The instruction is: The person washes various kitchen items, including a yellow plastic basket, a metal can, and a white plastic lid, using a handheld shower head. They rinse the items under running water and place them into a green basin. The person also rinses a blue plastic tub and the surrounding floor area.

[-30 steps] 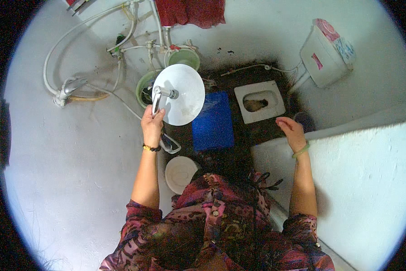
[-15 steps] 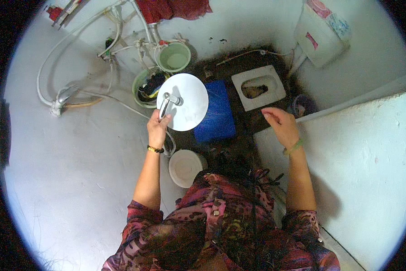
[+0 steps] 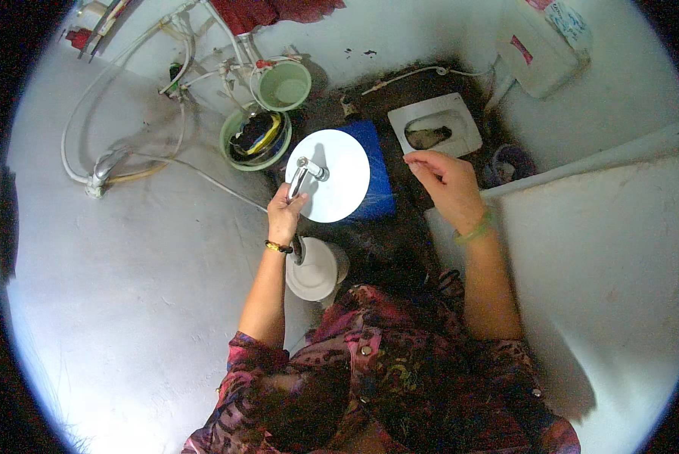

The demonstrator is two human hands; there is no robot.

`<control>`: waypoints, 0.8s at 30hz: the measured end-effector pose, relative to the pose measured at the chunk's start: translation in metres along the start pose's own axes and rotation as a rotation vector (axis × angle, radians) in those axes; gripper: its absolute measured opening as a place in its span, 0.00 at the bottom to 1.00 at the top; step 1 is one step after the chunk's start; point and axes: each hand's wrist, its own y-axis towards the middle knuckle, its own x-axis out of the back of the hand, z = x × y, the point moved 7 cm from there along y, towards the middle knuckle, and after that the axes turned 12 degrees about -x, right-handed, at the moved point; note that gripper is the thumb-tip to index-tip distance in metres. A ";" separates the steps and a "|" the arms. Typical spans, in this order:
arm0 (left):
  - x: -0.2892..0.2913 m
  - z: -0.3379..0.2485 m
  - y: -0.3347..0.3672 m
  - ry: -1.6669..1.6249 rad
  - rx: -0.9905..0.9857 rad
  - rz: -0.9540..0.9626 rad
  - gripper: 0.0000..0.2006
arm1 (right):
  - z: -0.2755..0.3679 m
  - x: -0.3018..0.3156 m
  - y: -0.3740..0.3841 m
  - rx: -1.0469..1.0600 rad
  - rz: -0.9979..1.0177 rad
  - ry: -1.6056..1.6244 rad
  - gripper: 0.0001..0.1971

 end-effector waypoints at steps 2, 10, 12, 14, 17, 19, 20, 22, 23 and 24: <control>-0.005 0.004 0.001 0.035 0.012 -0.013 0.06 | 0.001 0.004 -0.001 0.009 -0.012 0.029 0.08; 0.044 0.066 0.012 0.338 0.009 -0.118 0.10 | 0.049 0.020 -0.028 0.098 -0.093 -0.119 0.08; 0.059 0.062 0.023 0.373 0.085 -0.169 0.09 | 0.059 0.029 -0.037 0.130 -0.133 -0.120 0.07; 0.071 0.058 0.034 0.347 0.005 -0.242 0.09 | 0.062 0.032 -0.044 0.143 -0.150 -0.139 0.07; 0.095 0.039 0.053 0.303 -0.152 -0.337 0.10 | 0.066 0.031 -0.056 0.140 -0.155 -0.189 0.07; 0.103 0.011 0.065 0.300 -0.173 -0.372 0.10 | 0.064 0.031 -0.065 0.142 -0.172 -0.231 0.07; 0.106 -0.009 0.069 0.294 -0.191 -0.374 0.09 | 0.064 0.031 -0.068 0.132 -0.181 -0.224 0.07; 0.113 -0.022 0.077 0.244 -0.223 -0.391 0.09 | 0.064 0.030 -0.075 0.106 -0.188 -0.204 0.07; 0.118 -0.023 0.082 0.277 -0.265 -0.394 0.07 | 0.065 0.029 -0.077 0.101 -0.181 -0.219 0.07; 0.122 -0.019 0.086 0.200 -0.262 -0.409 0.07 | 0.067 0.028 -0.078 0.098 -0.181 -0.229 0.07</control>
